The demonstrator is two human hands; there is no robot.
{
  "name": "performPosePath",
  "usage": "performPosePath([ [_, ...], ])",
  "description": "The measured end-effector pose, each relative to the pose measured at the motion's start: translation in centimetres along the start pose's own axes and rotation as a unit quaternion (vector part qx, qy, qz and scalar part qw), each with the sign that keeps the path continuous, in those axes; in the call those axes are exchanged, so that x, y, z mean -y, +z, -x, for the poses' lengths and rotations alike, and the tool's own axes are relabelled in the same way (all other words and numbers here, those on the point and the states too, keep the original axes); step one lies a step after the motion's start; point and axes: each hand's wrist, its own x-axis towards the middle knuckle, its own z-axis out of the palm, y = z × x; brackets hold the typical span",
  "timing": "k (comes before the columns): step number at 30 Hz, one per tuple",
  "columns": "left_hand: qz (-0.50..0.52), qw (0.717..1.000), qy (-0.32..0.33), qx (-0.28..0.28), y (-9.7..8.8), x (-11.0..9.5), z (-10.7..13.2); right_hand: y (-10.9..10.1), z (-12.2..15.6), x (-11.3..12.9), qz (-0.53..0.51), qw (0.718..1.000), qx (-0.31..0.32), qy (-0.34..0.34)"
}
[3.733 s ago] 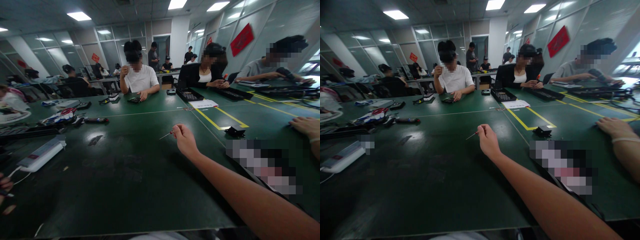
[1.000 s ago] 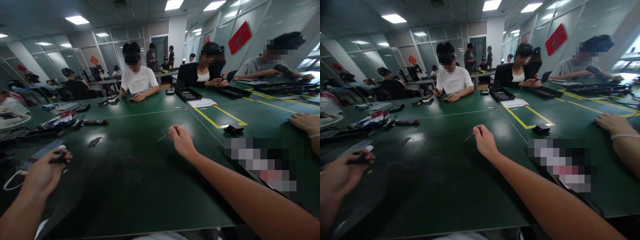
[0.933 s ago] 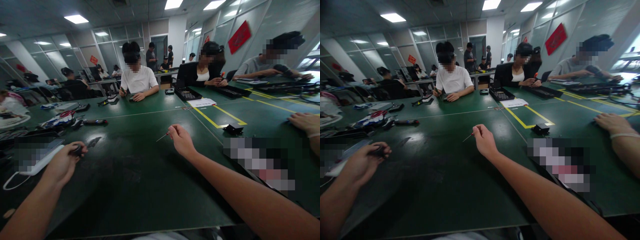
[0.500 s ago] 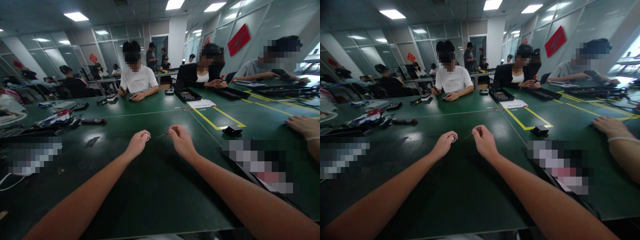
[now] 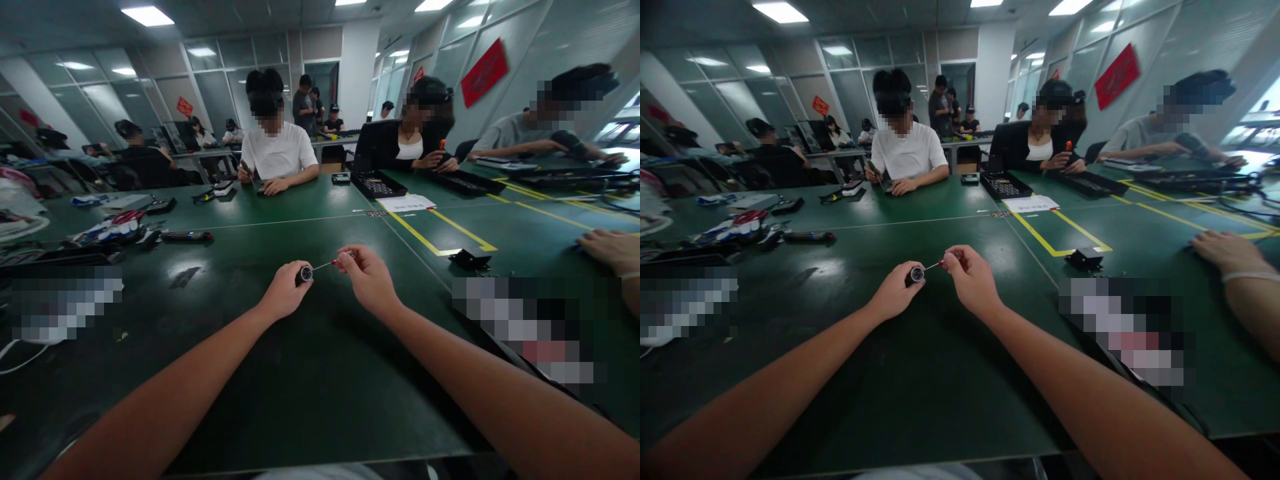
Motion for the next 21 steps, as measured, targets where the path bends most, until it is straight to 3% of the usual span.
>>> performPosePath([
  [7,0.014,1.0,-0.007,-0.005,-0.1,0.1,0.1,-0.3,0.0,0.0,0.02,1.0,0.006,0.002],
  [13,0.036,0.999,-0.02,-0.034,0.2,1.0,-0.1,-0.5,0.5,0.4,0.044,0.993,0.107,-0.026],
  [21,0.015,0.999,-0.023,-0.032,0.2,0.5,0.1,-0.2,0.8,1.2,0.146,0.987,0.062,-0.024],
])
